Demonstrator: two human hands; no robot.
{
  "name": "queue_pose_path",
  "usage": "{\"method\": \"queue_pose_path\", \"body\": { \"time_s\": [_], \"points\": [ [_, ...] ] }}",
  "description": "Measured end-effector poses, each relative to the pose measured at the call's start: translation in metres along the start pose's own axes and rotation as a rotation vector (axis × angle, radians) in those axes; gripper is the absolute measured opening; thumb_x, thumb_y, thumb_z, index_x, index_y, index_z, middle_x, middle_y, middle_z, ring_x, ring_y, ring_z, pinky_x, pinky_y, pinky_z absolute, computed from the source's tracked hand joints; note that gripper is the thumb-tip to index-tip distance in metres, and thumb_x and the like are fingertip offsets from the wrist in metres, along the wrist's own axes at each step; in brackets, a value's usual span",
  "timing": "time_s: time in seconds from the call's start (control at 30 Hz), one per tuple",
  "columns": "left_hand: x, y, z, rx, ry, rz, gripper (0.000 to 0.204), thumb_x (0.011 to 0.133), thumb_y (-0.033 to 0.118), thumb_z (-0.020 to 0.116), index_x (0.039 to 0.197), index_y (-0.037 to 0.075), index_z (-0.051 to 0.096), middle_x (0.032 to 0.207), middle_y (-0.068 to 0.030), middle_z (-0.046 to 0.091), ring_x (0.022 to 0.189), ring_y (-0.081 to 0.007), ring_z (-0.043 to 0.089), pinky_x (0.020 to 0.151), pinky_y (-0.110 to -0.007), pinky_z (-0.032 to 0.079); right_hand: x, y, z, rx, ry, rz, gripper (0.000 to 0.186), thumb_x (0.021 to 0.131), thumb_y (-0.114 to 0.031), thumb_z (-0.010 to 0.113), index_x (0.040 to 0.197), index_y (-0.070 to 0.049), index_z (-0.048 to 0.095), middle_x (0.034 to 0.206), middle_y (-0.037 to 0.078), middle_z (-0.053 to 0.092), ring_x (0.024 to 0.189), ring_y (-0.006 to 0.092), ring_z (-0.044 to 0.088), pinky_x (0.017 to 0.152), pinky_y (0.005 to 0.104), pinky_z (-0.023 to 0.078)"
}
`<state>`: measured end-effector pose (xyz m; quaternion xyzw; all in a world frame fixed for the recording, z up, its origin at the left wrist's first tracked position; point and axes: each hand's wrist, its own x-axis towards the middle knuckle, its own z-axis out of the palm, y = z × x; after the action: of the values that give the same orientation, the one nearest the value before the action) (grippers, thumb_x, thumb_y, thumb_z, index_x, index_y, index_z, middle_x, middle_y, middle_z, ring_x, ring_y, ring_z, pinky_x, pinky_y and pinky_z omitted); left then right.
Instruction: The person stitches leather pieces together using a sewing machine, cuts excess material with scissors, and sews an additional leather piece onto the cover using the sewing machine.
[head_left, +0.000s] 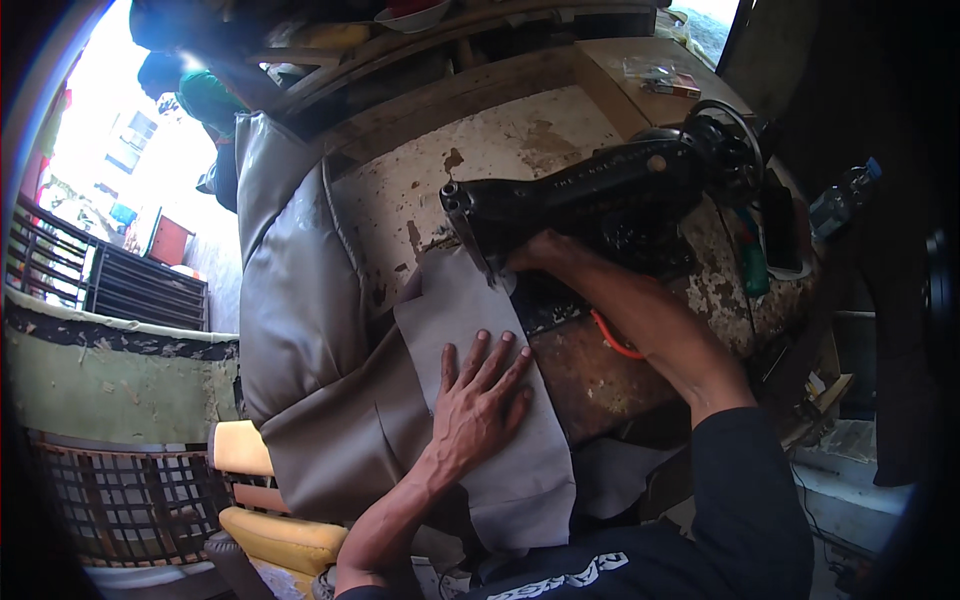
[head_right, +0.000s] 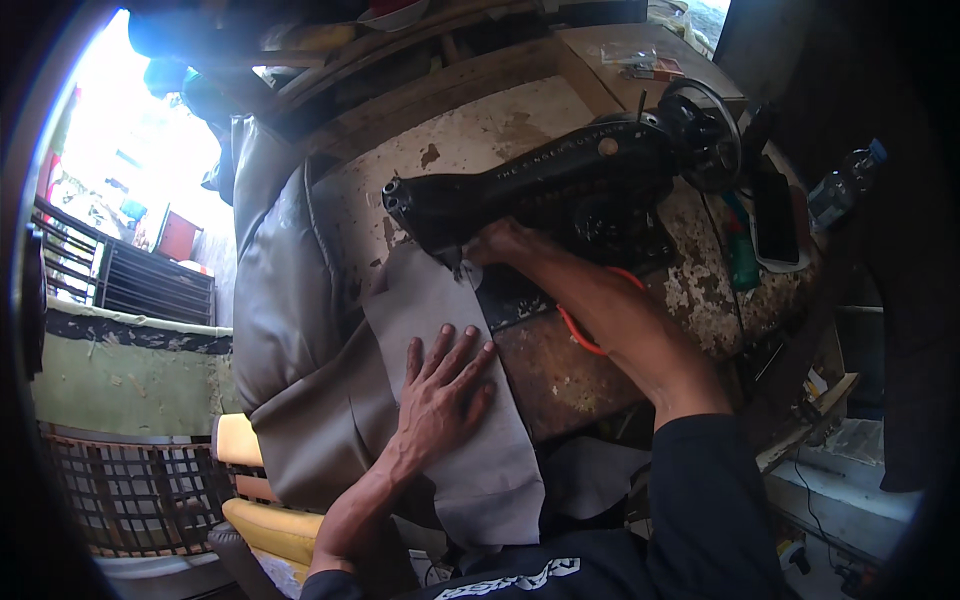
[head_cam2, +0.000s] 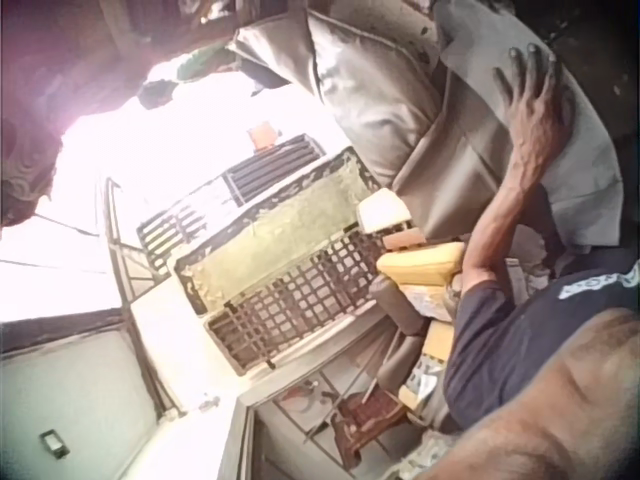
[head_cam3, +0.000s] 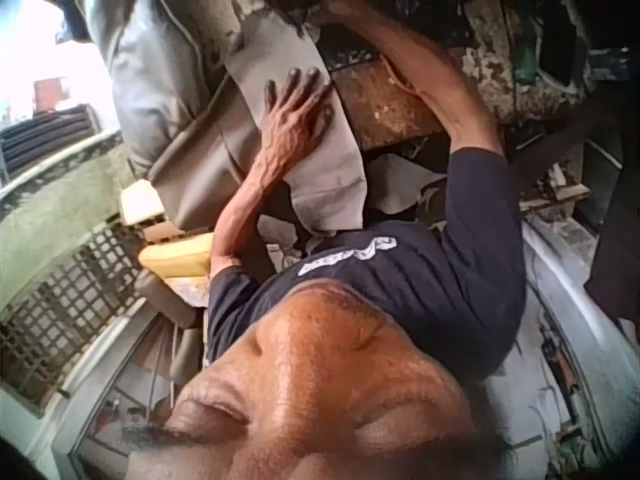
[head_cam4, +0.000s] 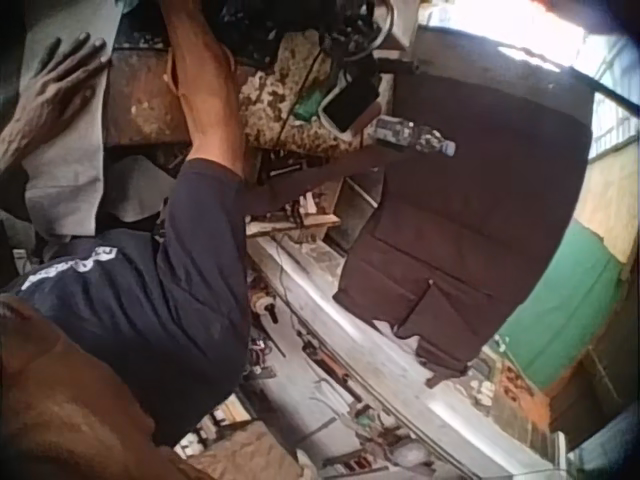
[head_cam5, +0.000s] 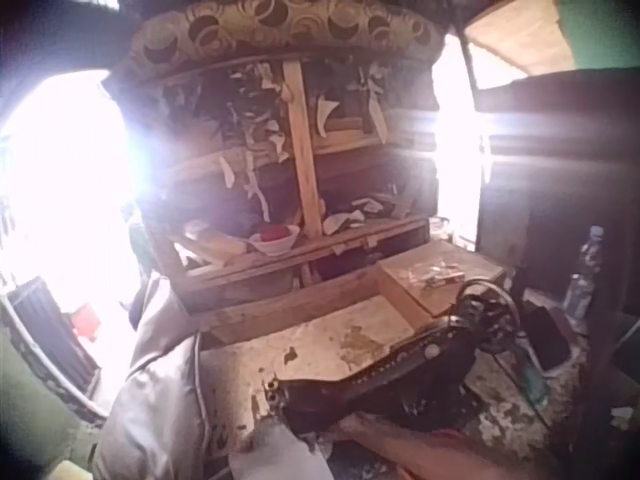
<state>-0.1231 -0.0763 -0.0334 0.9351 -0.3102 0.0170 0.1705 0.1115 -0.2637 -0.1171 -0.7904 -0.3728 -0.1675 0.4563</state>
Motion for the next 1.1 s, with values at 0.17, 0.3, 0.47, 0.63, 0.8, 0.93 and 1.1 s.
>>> {"method": "queue_pose_path", "body": {
  "time_s": [0.17, 0.3, 0.47, 0.63, 0.8, 0.93, 1.1],
  "points": [
    [-0.001, -0.019, 0.001, 0.025, -0.022, -0.006, 0.058, 0.094, 0.030, 0.066, 0.150, 0.022, 0.055, 0.158, -0.0107, 0.048, 0.150, -0.0360, 0.038, 0.123, -0.062, 0.019, 0.001, -0.025, -0.013, -0.045, -0.077, 0.073, 0.036, 0.099, -0.034, 0.065, 0.123, -0.007, 0.067, 0.120, 0.009, 0.071, 0.104, 0.0187, 0.071, 0.089, 0.0339, 0.058],
    [0.013, -0.027, 0.003, 0.002, -0.015, 0.011, 0.058, 0.094, 0.031, 0.066, 0.151, 0.022, 0.055, 0.160, -0.0104, 0.046, 0.151, -0.0358, 0.037, 0.124, -0.061, 0.017, 0.005, -0.010, -0.014, 0.093, -0.062, 0.199, 0.041, 0.093, -0.031, 0.069, 0.130, -0.012, 0.065, 0.130, 0.013, 0.067, 0.119, 0.0285, 0.063, 0.104, 0.0413, 0.049],
    [0.027, -0.039, -0.001, 0.011, -0.057, 0.033, 0.058, 0.094, 0.030, 0.064, 0.151, 0.021, 0.054, 0.159, -0.0162, 0.042, 0.153, -0.0375, 0.031, 0.124, -0.064, 0.017, 0.014, 0.009, -0.013, -0.156, -0.026, 0.102, 0.038, 0.090, -0.028, 0.066, 0.124, -0.012, 0.065, 0.123, 0.013, 0.067, 0.118, 0.0311, 0.061, 0.100, 0.0473, 0.048],
    [0.042, -0.052, -0.005, 0.007, -0.059, 0.033, 0.058, 0.095, 0.033, 0.064, 0.151, 0.021, 0.053, 0.148, -0.0208, 0.044, 0.151, -0.0394, 0.033, 0.122, -0.067, 0.020, 0.047, 0.011, -0.006, -0.487, -0.206, 0.130, 0.032, 0.086, -0.034, 0.064, 0.107, -0.011, 0.067, 0.111, 0.011, 0.066, 0.111, 0.0268, 0.061, 0.093, 0.0469, 0.046],
    [0.056, -0.070, -0.004, -0.006, -0.039, 0.065, 0.058, 0.092, 0.032, 0.065, 0.149, 0.022, 0.056, 0.142, -0.0222, 0.044, 0.148, -0.0416, 0.034, 0.122, -0.066, 0.020, 0.060, 0.012, -0.001, -0.489, -0.066, 0.091, 0.013, 0.091, -0.023, 0.071, 0.095, -0.011, 0.066, 0.097, 0.002, 0.066, 0.102, 0.0234, 0.062, 0.091, 0.0400, 0.043],
    [0.063, -0.079, -0.008, 0.026, 0.004, 0.112, 0.056, 0.091, 0.034, 0.067, 0.145, 0.022, 0.059, 0.134, -0.0197, 0.047, 0.140, -0.0410, 0.039, 0.119, -0.069, 0.022, 0.072, 0.018, 0.002, -0.479, -0.060, 0.120, 0.012, 0.090, -0.020, 0.073, 0.093, -0.010, 0.066, 0.096, 0.003, 0.067, 0.101, 0.0250, 0.062, 0.091, 0.0414, 0.045],
    [0.070, -0.085, -0.008, 0.053, 0.069, 0.181, 0.049, 0.090, 0.037, 0.068, 0.136, 0.022, 0.066, 0.126, -0.0156, 0.050, 0.129, -0.0376, 0.043, 0.116, -0.069, 0.025, 0.082, 0.022, -0.001, -0.426, -0.102, 0.222, 0.011, 0.091, -0.019, 0.072, 0.093, -0.009, 0.066, 0.099, 0.006, 0.068, 0.102, 0.0287, 0.063, 0.091, 0.0452, 0.047]
  ]
}}
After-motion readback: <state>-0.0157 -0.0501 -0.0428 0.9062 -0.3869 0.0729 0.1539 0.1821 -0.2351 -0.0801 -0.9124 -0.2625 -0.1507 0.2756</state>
